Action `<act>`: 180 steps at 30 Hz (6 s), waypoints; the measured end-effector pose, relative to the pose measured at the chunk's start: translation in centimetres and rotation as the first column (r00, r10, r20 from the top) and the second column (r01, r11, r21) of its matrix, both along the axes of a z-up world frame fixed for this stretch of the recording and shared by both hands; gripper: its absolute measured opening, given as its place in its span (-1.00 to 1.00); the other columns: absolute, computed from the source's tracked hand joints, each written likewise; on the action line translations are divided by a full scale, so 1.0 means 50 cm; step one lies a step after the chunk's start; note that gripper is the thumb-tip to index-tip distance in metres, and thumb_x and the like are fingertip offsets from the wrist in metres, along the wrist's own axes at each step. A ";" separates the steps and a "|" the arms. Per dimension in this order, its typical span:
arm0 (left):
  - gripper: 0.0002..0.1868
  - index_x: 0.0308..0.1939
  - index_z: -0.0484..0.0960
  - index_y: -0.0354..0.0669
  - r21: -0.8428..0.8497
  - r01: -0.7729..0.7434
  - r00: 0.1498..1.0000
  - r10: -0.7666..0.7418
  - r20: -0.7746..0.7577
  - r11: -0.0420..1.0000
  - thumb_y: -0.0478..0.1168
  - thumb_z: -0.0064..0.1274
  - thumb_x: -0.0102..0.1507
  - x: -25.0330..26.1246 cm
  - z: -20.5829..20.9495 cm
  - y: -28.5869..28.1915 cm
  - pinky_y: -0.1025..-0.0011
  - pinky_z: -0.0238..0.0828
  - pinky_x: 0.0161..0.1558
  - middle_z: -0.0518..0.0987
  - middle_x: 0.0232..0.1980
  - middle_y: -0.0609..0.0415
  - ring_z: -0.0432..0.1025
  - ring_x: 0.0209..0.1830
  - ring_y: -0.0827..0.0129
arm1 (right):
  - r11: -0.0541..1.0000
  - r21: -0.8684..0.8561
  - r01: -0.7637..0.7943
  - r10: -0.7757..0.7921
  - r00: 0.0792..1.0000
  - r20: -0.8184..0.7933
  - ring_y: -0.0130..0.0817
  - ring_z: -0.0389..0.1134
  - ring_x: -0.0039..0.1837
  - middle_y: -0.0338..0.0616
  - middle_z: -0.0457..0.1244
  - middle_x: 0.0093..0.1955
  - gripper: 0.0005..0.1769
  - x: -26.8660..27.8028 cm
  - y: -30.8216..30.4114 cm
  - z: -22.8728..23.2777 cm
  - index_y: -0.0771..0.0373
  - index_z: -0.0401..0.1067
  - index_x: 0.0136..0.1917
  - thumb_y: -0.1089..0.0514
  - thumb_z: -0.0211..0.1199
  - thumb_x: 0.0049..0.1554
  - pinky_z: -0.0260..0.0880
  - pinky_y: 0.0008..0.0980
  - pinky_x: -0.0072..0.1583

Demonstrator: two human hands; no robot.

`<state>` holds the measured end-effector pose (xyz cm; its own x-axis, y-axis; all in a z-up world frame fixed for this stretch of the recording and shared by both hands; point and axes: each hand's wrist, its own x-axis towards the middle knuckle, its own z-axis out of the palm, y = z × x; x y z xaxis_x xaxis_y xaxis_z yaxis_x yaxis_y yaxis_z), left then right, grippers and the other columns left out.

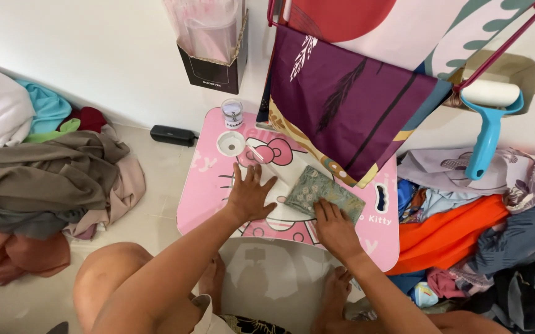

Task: Using a lint roller to clean a small piece of fabric on a low table and then folding it.

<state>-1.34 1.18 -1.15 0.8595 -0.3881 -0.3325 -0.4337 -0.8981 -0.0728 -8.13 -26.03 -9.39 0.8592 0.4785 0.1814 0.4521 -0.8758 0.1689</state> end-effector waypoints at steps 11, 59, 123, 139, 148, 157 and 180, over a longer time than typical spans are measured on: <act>0.01 0.61 0.09 0.05 0.021 0.031 0.999 -0.031 -0.012 0.999 0.51 -0.22 0.25 0.005 -0.024 -0.030 -0.39 -0.21 0.37 0.14 0.61 -0.28 0.16 0.51 -0.11 | 0.995 0.081 -0.057 0.050 0.995 0.088 -0.15 0.35 0.29 -0.08 0.28 0.25 -0.53 -0.022 0.038 0.034 0.12 0.39 0.30 0.12 0.12 0.11 0.54 -0.06 0.10; -0.85 -0.30 0.65 -0.04 -0.409 -0.303 0.903 0.397 0.165 0.861 -0.23 -0.05 0.26 0.500 -0.086 0.198 0.13 0.48 -0.10 0.67 -0.23 -0.05 0.51 -0.15 -0.12 | 0.942 0.335 -0.001 0.179 0.846 -0.501 -0.08 0.29 0.37 -0.11 0.22 0.42 -0.44 0.040 0.050 0.339 0.11 0.27 0.47 -0.03 0.13 0.24 0.34 -0.03 0.25; -0.44 0.38 0.39 -0.38 -0.223 0.629 0.764 -0.538 0.357 0.745 -0.11 -0.01 0.36 -0.028 -0.107 -0.078 0.10 0.08 0.52 0.34 0.44 -0.21 0.15 0.54 -0.04 | 0.657 0.649 0.383 -0.161 0.913 -0.375 0.12 0.40 0.21 0.00 0.26 0.26 -0.55 0.078 -0.050 0.110 0.22 0.46 0.28 0.20 0.33 0.10 0.46 0.01 0.16; -0.48 0.32 0.44 -0.41 -0.235 0.668 0.726 -0.548 0.415 0.706 -0.19 -0.01 0.33 -0.015 -0.162 -0.076 0.13 0.20 0.46 0.42 0.30 -0.22 0.29 0.40 -0.03 | 0.899 0.385 0.208 -0.114 0.961 -0.254 0.03 0.22 0.47 0.01 0.19 0.48 -0.43 0.056 -0.045 0.051 0.05 0.31 0.48 0.09 0.19 0.21 0.30 -0.04 0.36; -0.55 0.29 0.46 -0.40 -0.254 0.670 0.729 -0.553 0.404 0.697 -0.24 -0.04 0.35 -0.012 -0.169 -0.078 0.11 0.24 0.43 0.42 0.29 -0.23 0.30 0.40 -0.07 | 0.916 0.339 0.216 -0.170 0.972 -0.163 -0.18 0.31 0.27 -0.27 0.28 0.22 -0.55 0.087 -0.054 -0.008 -0.02 0.45 0.29 0.00 0.30 0.12 0.39 -0.17 0.13; -0.61 0.25 0.49 -0.34 -0.162 0.744 0.619 -0.578 0.532 0.648 -0.24 -0.03 0.38 -0.007 -0.195 -0.074 0.06 0.33 0.37 0.44 0.21 -0.23 0.35 0.35 -0.11 | 0.945 0.326 0.018 -0.017 1.000 -0.007 -0.07 0.29 0.33 -0.14 0.25 0.28 -0.62 0.034 -0.011 0.060 0.10 0.48 0.21 -0.06 0.26 0.17 0.38 -0.10 0.17; -0.56 0.23 0.52 -0.24 -0.318 0.642 0.759 -0.522 0.389 0.697 -0.21 -0.03 0.27 0.020 -0.151 -0.071 -0.04 0.14 0.47 0.50 0.14 -0.04 0.41 0.28 0.08 | 0.979 0.203 0.019 0.032 0.970 -0.241 0.10 0.29 0.40 0.02 0.22 0.39 -0.33 0.005 -0.038 0.026 0.17 0.34 0.38 0.15 0.27 -0.03 0.40 -0.02 0.30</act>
